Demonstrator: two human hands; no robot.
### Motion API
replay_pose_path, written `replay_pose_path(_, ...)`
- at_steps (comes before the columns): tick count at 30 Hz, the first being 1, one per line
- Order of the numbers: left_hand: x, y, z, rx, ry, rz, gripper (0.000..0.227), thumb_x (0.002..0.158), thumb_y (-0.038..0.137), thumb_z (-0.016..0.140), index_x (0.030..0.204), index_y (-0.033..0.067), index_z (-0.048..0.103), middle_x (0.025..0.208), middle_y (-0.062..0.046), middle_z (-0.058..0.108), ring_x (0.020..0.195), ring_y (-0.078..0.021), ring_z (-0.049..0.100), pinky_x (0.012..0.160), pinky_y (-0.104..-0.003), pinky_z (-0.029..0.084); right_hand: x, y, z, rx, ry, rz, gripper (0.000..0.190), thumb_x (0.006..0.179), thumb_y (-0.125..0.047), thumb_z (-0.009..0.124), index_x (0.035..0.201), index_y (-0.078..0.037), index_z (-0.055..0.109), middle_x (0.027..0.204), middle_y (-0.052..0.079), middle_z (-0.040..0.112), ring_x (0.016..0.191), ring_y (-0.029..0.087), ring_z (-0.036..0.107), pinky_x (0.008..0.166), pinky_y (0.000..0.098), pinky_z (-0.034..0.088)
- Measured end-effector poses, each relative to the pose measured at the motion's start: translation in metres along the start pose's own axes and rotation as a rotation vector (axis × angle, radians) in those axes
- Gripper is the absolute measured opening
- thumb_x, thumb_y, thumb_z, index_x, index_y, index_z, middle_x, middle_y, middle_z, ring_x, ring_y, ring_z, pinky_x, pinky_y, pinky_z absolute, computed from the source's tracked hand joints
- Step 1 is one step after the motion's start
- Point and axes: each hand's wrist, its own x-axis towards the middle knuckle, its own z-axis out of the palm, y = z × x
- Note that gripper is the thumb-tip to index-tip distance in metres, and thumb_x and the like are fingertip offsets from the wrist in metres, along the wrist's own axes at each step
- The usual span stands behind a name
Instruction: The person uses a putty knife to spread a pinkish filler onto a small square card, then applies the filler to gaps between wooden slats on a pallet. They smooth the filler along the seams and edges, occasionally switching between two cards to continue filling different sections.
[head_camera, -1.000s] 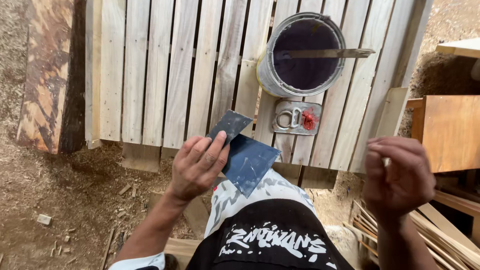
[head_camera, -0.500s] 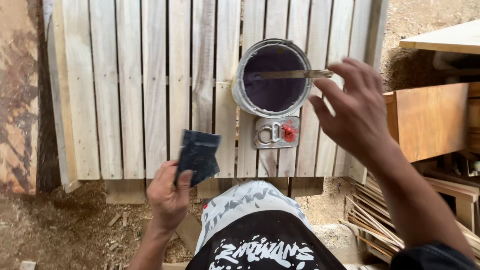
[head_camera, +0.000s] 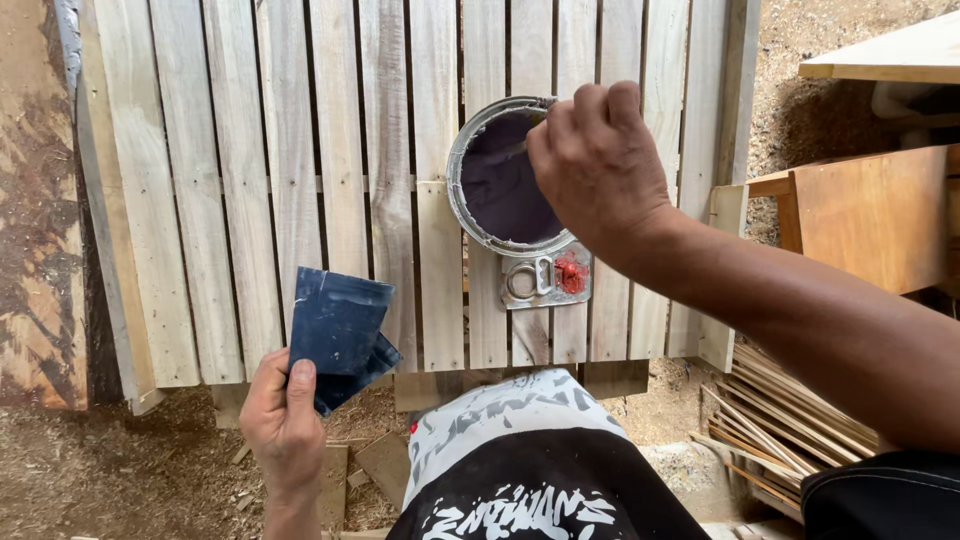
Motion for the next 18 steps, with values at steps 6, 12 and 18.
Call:
replay_pose_path(6,0.000,-0.005,-0.004,0.073,0.007,0.027,0.014,0.108,0.007,0.056,0.108,-0.0036,0.066,0.097,-0.006,0.063,0.085,-0.0125,0.055,0.075,-0.026,0.046,0.012,-0.024,0.027,0.249,0.000,-0.002,0.011,0.085,-0.019,0.065,0.089,-0.009,0.069,0.076,0.007,0.064,0.087,0.024,0.059,0.095,0.0432,0.038)
replay_pose_path(12,0.002,-0.082,-0.020,-0.210,-0.016,0.007,0.024,0.109,0.011,0.057,0.119,-0.0102,0.062,0.108,-0.014,0.071,0.101,-0.0175,0.067,0.097,-0.028,0.054,0.028,-0.065,0.030,0.556,0.059,0.216,0.019,0.086,-0.018,0.058,0.087,-0.003,0.070,0.082,0.020,0.071,0.087,0.033,0.066,0.099,0.0524,0.039)
replay_pose_path(18,0.021,-0.105,-0.023,-0.124,-0.031,-0.002,0.023,0.112,0.014,0.056,0.108,-0.0079,0.062,0.094,-0.014,0.070,0.079,-0.0171,0.061,0.077,-0.030,0.050,0.024,-0.064,0.032,0.829,0.062,0.411,0.011,0.093,-0.018,0.060,0.096,-0.009,0.065,0.081,0.018,0.071,0.083,0.036,0.069,0.095,0.0579,0.043)
